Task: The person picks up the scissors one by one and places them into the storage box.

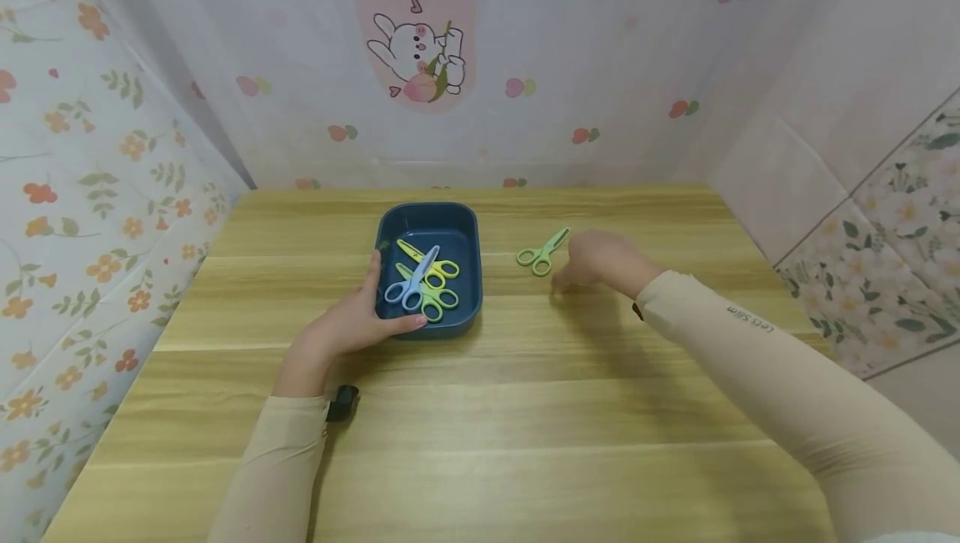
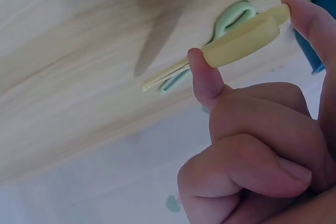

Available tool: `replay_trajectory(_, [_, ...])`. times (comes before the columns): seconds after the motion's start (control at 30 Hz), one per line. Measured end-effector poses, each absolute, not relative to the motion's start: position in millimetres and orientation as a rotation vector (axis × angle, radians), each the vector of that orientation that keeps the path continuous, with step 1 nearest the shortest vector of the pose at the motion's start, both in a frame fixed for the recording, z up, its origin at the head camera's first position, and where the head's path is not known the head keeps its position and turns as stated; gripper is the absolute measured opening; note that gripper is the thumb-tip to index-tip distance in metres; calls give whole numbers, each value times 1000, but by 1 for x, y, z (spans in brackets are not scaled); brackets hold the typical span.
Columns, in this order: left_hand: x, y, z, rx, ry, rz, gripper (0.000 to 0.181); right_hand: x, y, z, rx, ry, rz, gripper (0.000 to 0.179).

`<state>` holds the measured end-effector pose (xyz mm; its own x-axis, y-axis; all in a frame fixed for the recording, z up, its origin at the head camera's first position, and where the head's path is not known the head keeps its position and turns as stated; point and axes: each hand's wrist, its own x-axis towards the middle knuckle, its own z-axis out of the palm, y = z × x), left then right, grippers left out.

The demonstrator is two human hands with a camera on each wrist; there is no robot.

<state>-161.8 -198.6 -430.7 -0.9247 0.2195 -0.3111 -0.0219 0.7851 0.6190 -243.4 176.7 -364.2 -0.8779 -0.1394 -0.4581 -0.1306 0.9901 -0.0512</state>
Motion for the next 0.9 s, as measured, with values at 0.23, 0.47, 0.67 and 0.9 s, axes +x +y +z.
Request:
replay_trajectory(0.23, [-162, -200, -431, 133, 2605, 919, 144, -245, 171, -349, -200, 2645, -3, 52])
replay_trajectory(0.47, [-163, -199, -431, 152, 2605, 917, 145, -246, 167, -335, -224, 2641, -48, 56])
replay_trajectory(0.67, [-163, -197, -430, 150, 2601, 917, 144, -241, 162, -324, -229, 2677, -32, 45])
replay_trajectory(0.9, [-163, -198, -430, 144, 2591, 926, 144, -239, 153, -316, -217, 2701, -30, 55])
